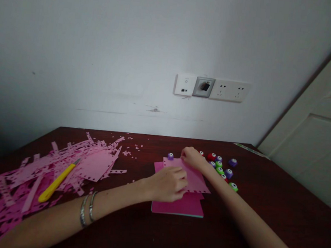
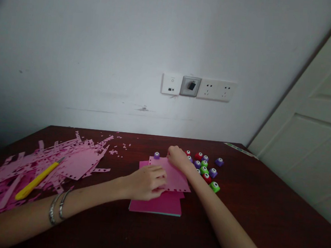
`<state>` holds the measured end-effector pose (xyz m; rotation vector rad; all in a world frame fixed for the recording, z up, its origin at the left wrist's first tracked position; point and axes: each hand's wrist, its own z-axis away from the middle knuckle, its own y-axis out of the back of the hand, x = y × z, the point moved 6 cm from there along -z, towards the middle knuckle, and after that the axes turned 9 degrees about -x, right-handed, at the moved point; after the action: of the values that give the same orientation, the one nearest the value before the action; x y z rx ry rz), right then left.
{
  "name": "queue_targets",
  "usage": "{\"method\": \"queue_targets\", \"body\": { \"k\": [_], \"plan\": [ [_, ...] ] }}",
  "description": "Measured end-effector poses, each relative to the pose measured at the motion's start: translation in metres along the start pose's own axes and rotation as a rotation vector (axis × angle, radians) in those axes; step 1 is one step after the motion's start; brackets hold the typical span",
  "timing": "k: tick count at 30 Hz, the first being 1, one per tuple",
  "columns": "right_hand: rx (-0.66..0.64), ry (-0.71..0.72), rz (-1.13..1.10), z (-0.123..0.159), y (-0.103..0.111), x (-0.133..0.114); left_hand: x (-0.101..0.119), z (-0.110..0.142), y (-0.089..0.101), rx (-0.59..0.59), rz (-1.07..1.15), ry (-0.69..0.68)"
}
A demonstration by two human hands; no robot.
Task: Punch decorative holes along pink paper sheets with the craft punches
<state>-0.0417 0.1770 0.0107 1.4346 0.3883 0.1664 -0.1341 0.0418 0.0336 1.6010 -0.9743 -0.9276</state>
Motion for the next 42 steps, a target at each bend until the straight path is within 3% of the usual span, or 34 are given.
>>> {"method": "queue_targets", "body": {
  "k": [7, 15, 20, 24, 27, 32, 35, 42],
  "plan": [
    [0.006, 0.017, -0.016, 0.000, -0.001, -0.001, 0.001, -0.008, -0.010, -0.107, -0.120, -0.077],
    [0.014, 0.016, -0.004, 0.001, 0.000, -0.002, -0.004, -0.013, -0.015, -0.065, 0.016, -0.079],
    [0.029, 0.007, 0.018, 0.001, 0.000, -0.001, -0.032, -0.005, 0.007, 0.221, 0.183, 0.067],
    [0.025, 0.002, 0.021, 0.003, 0.003, -0.003, -0.078, 0.009, 0.028, 0.535, 0.363, 0.285],
    [0.015, -0.027, 0.027, 0.007, 0.006, -0.005, -0.119, 0.019, 0.026, 0.627, 0.463, 0.511],
    [0.062, -0.100, 0.093, 0.014, 0.014, -0.008, -0.172, 0.030, -0.006, 0.525, 0.707, 0.835],
    [0.090, -0.142, 0.151, 0.017, 0.018, -0.011, -0.183, 0.034, -0.019, 0.493, 0.786, 0.876],
    [0.169, -0.173, 0.220, 0.017, 0.028, -0.013, -0.188, 0.033, -0.031, 0.429, 0.810, 0.878]
  ]
}}
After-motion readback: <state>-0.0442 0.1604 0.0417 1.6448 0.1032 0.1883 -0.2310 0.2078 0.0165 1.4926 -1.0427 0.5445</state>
